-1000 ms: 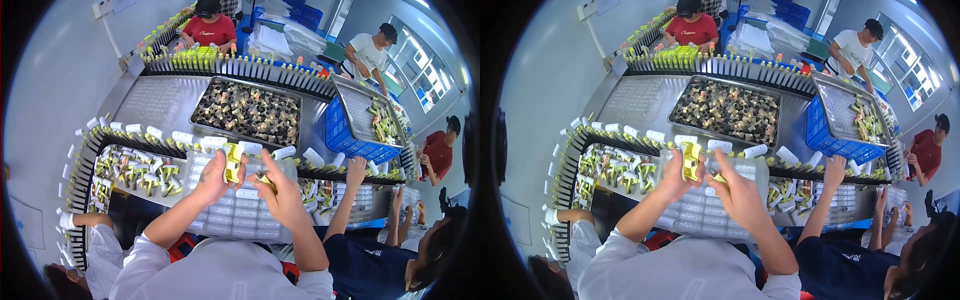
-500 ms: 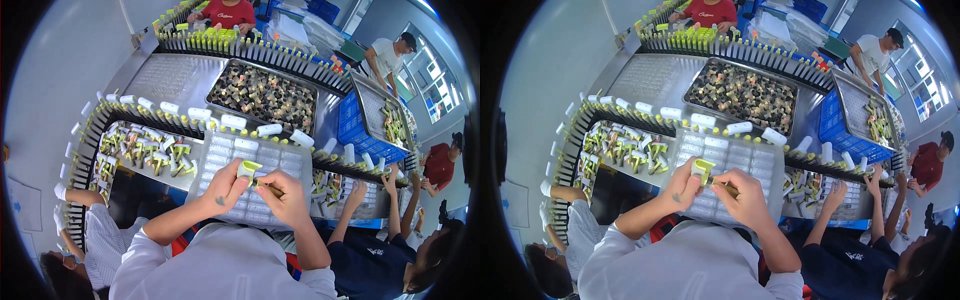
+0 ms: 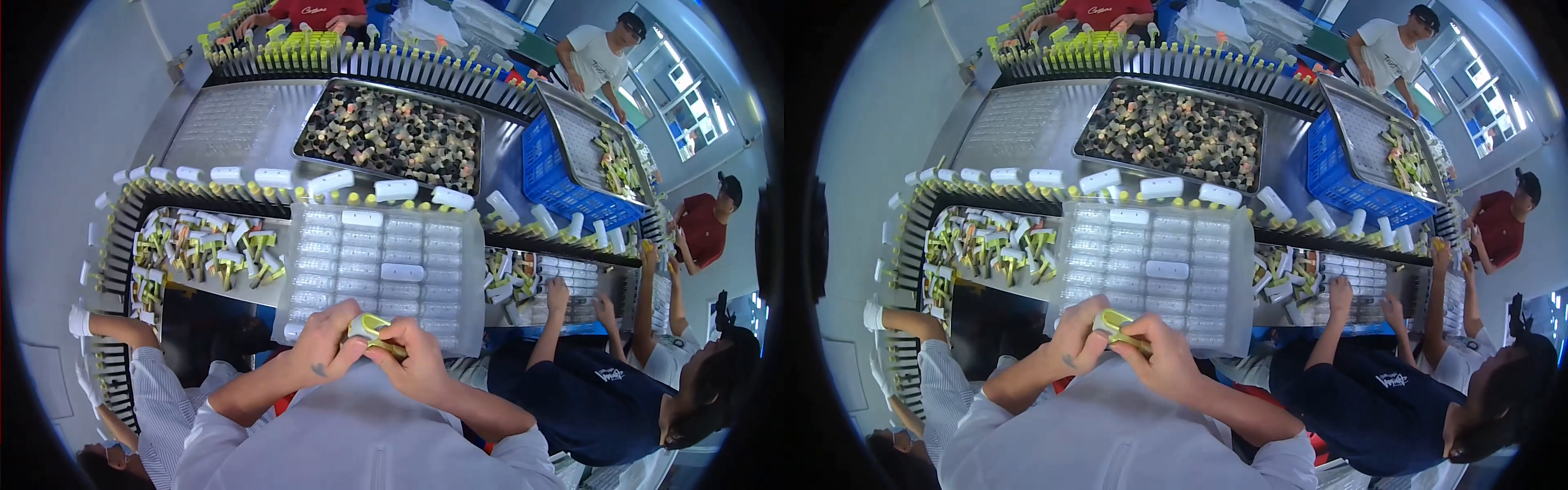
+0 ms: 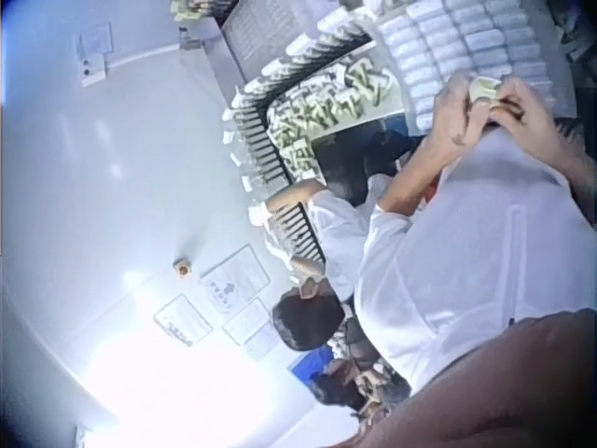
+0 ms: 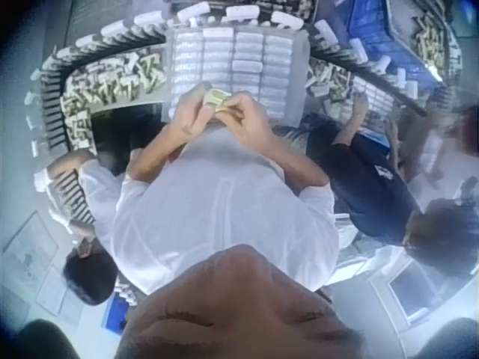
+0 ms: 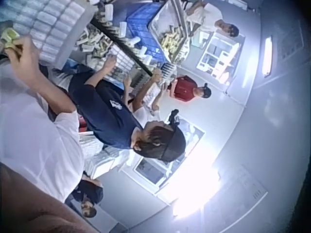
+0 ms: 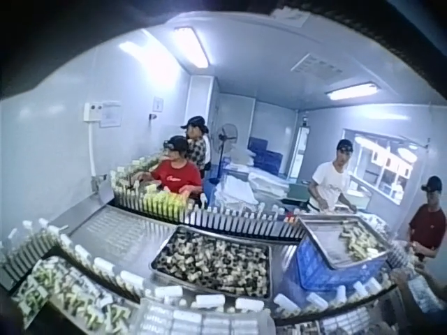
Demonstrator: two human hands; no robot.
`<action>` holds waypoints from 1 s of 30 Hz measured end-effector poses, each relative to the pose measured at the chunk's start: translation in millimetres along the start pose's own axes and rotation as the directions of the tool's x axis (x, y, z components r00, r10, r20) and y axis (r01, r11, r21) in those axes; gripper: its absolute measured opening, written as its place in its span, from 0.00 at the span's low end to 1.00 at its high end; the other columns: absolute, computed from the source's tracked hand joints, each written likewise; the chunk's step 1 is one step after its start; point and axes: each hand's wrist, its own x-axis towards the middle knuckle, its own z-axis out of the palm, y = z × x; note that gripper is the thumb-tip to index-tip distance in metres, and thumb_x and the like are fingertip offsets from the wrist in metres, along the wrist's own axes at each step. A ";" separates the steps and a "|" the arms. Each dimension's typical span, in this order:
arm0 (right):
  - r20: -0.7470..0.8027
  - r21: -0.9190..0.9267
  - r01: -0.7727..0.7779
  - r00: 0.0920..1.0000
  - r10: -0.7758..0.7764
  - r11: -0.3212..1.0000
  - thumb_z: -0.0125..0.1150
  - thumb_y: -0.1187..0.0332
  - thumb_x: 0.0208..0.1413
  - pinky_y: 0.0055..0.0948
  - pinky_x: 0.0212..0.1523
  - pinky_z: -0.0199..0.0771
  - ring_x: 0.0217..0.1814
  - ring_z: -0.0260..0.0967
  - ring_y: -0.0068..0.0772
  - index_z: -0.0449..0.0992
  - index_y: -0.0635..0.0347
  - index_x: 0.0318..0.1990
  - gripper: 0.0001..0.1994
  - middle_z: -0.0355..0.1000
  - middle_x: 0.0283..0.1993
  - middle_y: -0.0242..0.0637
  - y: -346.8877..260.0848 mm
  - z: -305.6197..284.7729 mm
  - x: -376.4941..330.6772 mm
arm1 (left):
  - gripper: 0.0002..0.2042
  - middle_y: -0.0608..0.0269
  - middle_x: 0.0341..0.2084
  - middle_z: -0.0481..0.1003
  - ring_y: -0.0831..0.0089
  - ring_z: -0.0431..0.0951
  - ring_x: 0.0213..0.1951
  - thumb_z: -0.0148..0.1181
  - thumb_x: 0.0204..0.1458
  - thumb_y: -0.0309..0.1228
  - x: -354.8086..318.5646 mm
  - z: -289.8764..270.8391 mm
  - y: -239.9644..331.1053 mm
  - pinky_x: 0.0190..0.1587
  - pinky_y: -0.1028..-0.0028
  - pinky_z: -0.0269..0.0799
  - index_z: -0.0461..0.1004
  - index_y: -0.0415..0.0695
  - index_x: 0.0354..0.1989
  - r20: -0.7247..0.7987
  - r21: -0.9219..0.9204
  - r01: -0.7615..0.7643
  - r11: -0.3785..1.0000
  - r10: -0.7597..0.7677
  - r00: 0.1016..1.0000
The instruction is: The person sorts small electronic components by hand into a plastic grid tray.
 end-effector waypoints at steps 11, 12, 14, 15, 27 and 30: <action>0.002 -0.465 0.184 0.978 -0.206 0.866 0.63 0.73 0.48 0.37 0.51 0.65 0.53 0.62 0.48 0.73 0.60 0.40 0.11 0.68 0.46 0.40 42.1 -19.7 47.8 | 0.17 0.57 0.33 0.75 0.72 0.75 0.33 0.57 0.56 0.32 -26.4 10.8 -71.9 0.38 0.73 0.72 0.60 0.43 0.50 -0.341 -0.877 -0.064 0.477 -0.524 0.781; -0.107 -0.557 0.064 0.983 -0.148 0.828 0.63 0.73 0.47 0.35 0.50 0.66 0.53 0.63 0.47 0.74 0.60 0.39 0.11 0.69 0.45 0.39 57.9 -28.2 57.2 | 0.16 0.62 0.29 0.74 0.77 0.73 0.30 0.58 0.56 0.31 -15.2 5.1 -53.9 0.35 0.75 0.70 0.59 0.42 0.48 -0.473 -0.779 -0.001 0.627 -0.586 0.658; 0.048 -0.762 0.056 0.998 -0.029 0.646 0.62 0.74 0.48 0.34 0.47 0.67 0.49 0.64 0.45 0.74 0.59 0.39 0.10 0.69 0.44 0.41 81.8 -39.9 67.3 | 0.17 0.63 0.29 0.73 0.79 0.71 0.29 0.58 0.56 0.30 -5.7 -5.1 -38.3 0.35 0.78 0.68 0.59 0.42 0.49 -0.469 -0.693 0.077 0.717 -0.530 0.706; 0.057 -0.762 0.062 0.998 -0.028 0.645 0.62 0.74 0.48 0.34 0.47 0.67 0.49 0.64 0.45 0.74 0.59 0.39 0.10 0.69 0.44 0.41 85.2 -45.3 66.3 | 0.17 0.64 0.29 0.73 0.80 0.70 0.29 0.57 0.56 0.29 -3.7 -5.5 -34.7 0.34 0.80 0.66 0.58 0.41 0.49 -0.448 -0.588 0.147 0.795 -0.472 0.759; -0.081 0.254 -0.236 0.961 0.264 0.938 0.50 0.66 0.63 0.23 0.40 0.68 0.38 0.68 0.20 0.69 0.64 0.48 0.12 0.73 0.39 0.40 38.2 -7.6 52.7 | 0.07 0.70 0.21 0.71 0.86 0.64 0.22 0.52 0.60 0.31 0.2 15.9 -45.0 0.24 0.81 0.60 0.69 0.39 0.37 -0.278 -0.494 0.165 0.854 -0.335 0.900; -0.048 0.046 -0.240 0.969 0.242 0.970 0.48 0.68 0.64 0.23 0.39 0.70 0.39 0.70 0.22 0.67 0.67 0.55 0.15 0.74 0.39 0.37 28.7 -3.4 48.1 | 0.07 0.63 0.19 0.69 0.78 0.68 0.20 0.53 0.58 0.30 6.1 1.9 -26.3 0.24 0.77 0.63 0.68 0.39 0.38 -0.225 -0.271 0.218 0.938 -0.281 0.933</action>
